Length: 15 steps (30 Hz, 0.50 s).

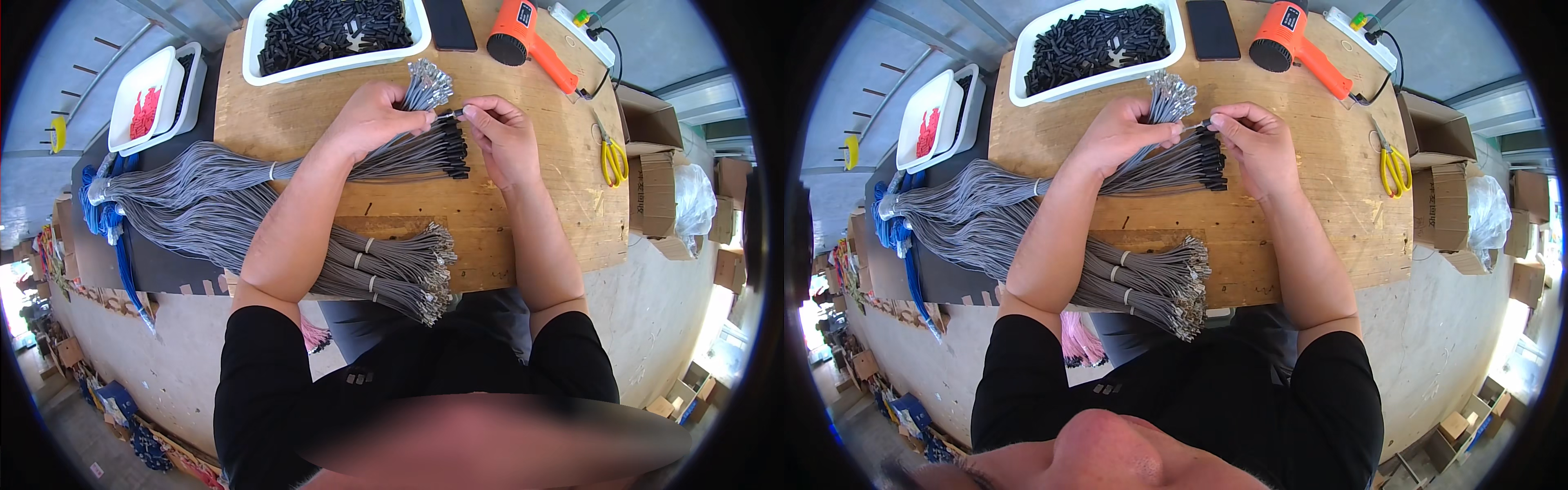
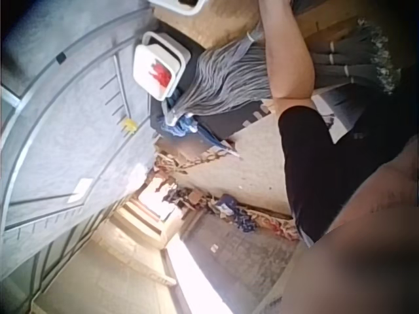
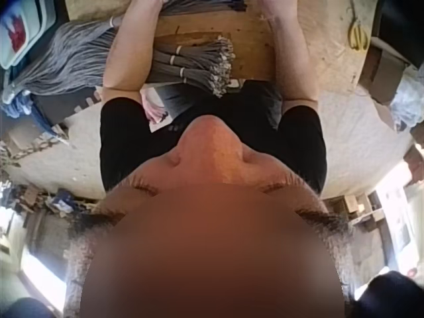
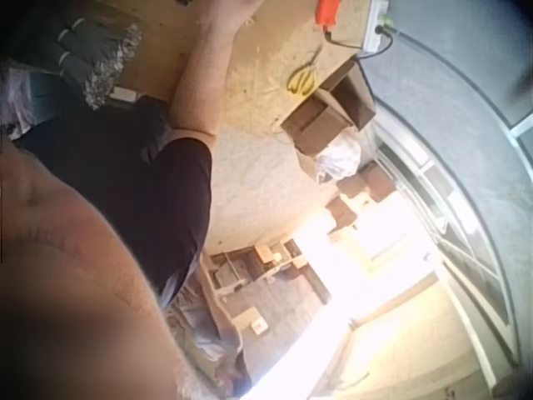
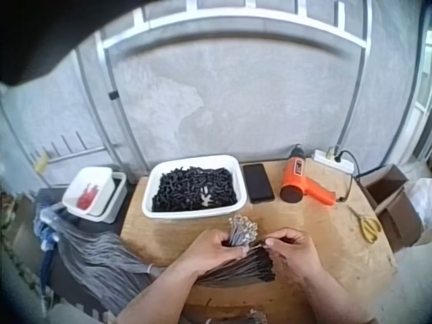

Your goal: Slide small black protective caps onto the ends of individual wires within a large bundle.

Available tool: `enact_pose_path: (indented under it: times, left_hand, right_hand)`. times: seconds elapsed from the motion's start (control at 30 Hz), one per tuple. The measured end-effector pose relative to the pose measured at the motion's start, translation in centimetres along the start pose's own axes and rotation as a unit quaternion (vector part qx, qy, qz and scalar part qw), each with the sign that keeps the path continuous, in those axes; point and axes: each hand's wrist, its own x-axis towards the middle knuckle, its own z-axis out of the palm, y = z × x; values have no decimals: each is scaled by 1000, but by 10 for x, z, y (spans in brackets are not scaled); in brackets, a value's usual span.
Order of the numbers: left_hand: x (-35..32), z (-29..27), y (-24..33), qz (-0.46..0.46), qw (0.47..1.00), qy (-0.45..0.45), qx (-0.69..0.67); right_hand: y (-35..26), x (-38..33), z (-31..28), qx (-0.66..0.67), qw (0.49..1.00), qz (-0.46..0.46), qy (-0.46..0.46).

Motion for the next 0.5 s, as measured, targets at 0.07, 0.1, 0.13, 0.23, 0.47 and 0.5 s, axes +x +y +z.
enact_pose_path:
  times: [0.07,0.1,0.13,0.23,0.47,0.5]
  left_hand:
    - [1,0,0,-2,1000,-3,25]
    - [1,-1,-1,-1,999,-3,32]
    - [1,-2,-2,-1,999,-4,39]
    - [1,-1,0,-3,999,0,52]
    - [-2,1,5,-7,998,4,55]
    - [-2,1,6,-9,999,2,54]
  right_hand:
    - [0,0,-2,19,1000,14,-10]
    - [0,1,-3,34,999,25,-16]
    - [1,2,-4,49,998,37,-22]
    - [-7,2,-6,113,989,94,-28]
    - [2,6,-15,162,975,136,-62]
    - [3,5,-14,157,975,141,-69]
